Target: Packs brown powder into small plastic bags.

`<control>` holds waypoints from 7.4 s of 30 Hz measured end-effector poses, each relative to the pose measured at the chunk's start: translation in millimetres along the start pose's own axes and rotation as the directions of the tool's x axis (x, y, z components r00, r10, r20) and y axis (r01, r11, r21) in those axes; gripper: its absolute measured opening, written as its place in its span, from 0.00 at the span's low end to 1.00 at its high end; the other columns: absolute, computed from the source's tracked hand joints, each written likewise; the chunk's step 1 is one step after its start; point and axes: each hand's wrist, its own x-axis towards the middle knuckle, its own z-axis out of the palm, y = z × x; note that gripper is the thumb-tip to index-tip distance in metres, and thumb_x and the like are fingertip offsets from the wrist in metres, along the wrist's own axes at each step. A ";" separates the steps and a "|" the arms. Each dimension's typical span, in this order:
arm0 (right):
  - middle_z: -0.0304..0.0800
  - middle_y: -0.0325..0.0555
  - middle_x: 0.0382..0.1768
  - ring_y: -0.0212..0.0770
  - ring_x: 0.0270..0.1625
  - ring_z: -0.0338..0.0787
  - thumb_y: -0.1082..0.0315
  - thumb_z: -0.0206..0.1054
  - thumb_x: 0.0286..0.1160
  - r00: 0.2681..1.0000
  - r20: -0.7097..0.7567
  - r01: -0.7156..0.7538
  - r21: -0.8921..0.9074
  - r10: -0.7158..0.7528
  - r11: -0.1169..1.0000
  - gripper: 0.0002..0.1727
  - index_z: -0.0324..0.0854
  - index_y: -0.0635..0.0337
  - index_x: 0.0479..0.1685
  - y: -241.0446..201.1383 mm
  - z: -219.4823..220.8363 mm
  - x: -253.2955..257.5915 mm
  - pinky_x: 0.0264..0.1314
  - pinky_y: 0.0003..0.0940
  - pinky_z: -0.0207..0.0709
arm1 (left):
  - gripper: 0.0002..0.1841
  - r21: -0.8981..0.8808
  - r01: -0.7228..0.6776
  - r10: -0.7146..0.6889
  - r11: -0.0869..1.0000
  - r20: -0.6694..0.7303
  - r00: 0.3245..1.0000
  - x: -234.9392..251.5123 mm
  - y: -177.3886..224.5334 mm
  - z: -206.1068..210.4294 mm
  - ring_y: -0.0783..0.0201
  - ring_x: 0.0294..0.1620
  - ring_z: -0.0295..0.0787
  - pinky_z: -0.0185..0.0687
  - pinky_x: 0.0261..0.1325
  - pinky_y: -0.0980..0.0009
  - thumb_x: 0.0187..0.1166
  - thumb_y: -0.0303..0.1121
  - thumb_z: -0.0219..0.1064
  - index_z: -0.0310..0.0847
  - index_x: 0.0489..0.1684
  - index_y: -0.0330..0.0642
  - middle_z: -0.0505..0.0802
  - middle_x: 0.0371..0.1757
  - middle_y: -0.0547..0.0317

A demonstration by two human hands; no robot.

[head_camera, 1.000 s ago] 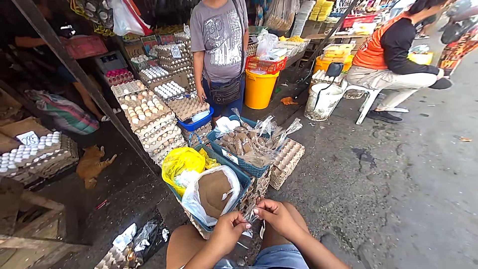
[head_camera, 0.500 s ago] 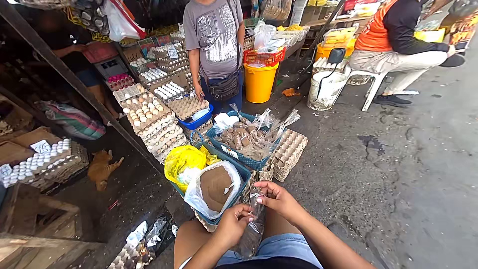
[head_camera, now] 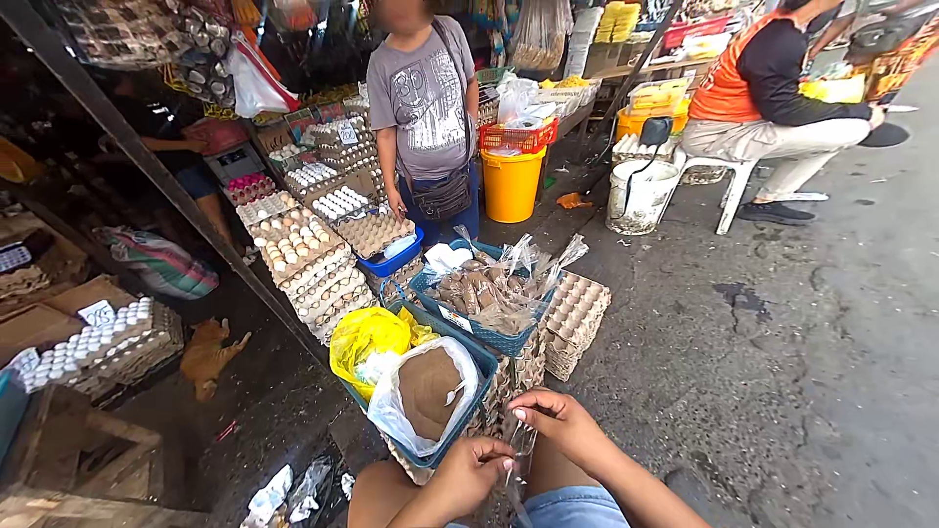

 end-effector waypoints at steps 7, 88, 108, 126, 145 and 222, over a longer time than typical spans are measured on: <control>0.92 0.41 0.37 0.25 0.38 0.85 0.61 0.73 0.73 0.997 0.058 0.067 -0.244 -0.055 0.967 0.11 0.94 0.59 0.39 -17.8 23.4 4.8 0.46 0.24 0.80 | 0.10 0.007 -0.086 0.086 0.996 -0.038 0.996 -6.3 -3.9 3.2 0.78 0.40 0.90 0.84 0.52 0.72 0.78 0.34 0.73 0.94 0.38 0.35 0.97 0.38 0.60; 0.89 0.47 0.48 0.39 0.42 0.96 0.70 0.59 0.89 0.931 -0.289 -0.202 0.100 0.222 0.974 0.16 0.66 0.64 0.68 41.1 83.2 136.2 0.40 0.35 0.93 | 0.16 0.227 0.184 0.046 0.956 -0.739 0.672 33.1 -150.6 -108.5 0.57 0.50 0.87 0.81 0.59 0.62 0.85 0.39 0.64 0.81 0.54 0.32 0.89 0.49 0.43; 0.86 0.45 0.46 0.37 0.39 0.95 0.71 0.59 0.88 0.929 -0.345 -0.078 0.174 0.135 0.982 0.14 0.65 0.61 0.66 17.9 77.0 141.5 0.36 0.33 0.92 | 0.24 0.290 0.295 -0.018 0.911 -0.685 0.728 33.7 -144.6 -109.3 0.49 0.51 0.87 0.82 0.60 0.54 0.84 0.46 0.67 0.79 0.61 0.30 0.88 0.52 0.40; 0.86 0.47 0.48 0.39 0.41 0.95 0.72 0.58 0.89 0.924 -0.327 -0.131 0.212 0.197 0.968 0.14 0.65 0.61 0.66 32.5 88.4 142.1 0.38 0.34 0.93 | 0.23 0.306 0.288 0.003 0.907 -0.689 0.725 34.4 -143.6 -108.3 0.51 0.49 0.87 0.83 0.59 0.56 0.80 0.42 0.72 0.80 0.61 0.30 0.89 0.49 0.41; 0.82 0.52 0.50 0.42 0.42 0.94 0.72 0.56 0.90 0.894 -0.242 -0.280 0.355 0.377 0.892 0.17 0.64 0.64 0.72 27.9 92.5 146.4 0.42 0.39 0.93 | 0.28 0.296 0.395 -0.298 0.870 -0.323 0.898 24.2 -78.8 -143.5 0.47 0.44 0.85 0.78 0.55 0.42 0.87 0.55 0.61 0.84 0.51 0.31 0.88 0.40 0.41; 0.89 0.53 0.46 0.44 0.44 0.94 0.70 0.56 0.89 0.989 0.099 0.144 -0.414 -0.113 0.899 0.17 0.71 0.67 0.71 6.2 117.7 140.5 0.52 0.40 0.89 | 0.18 0.181 0.245 -0.023 0.952 -0.759 0.650 32.6 -133.4 -76.4 0.49 0.48 0.91 0.84 0.58 0.51 0.80 0.36 0.72 0.82 0.57 0.29 0.91 0.48 0.39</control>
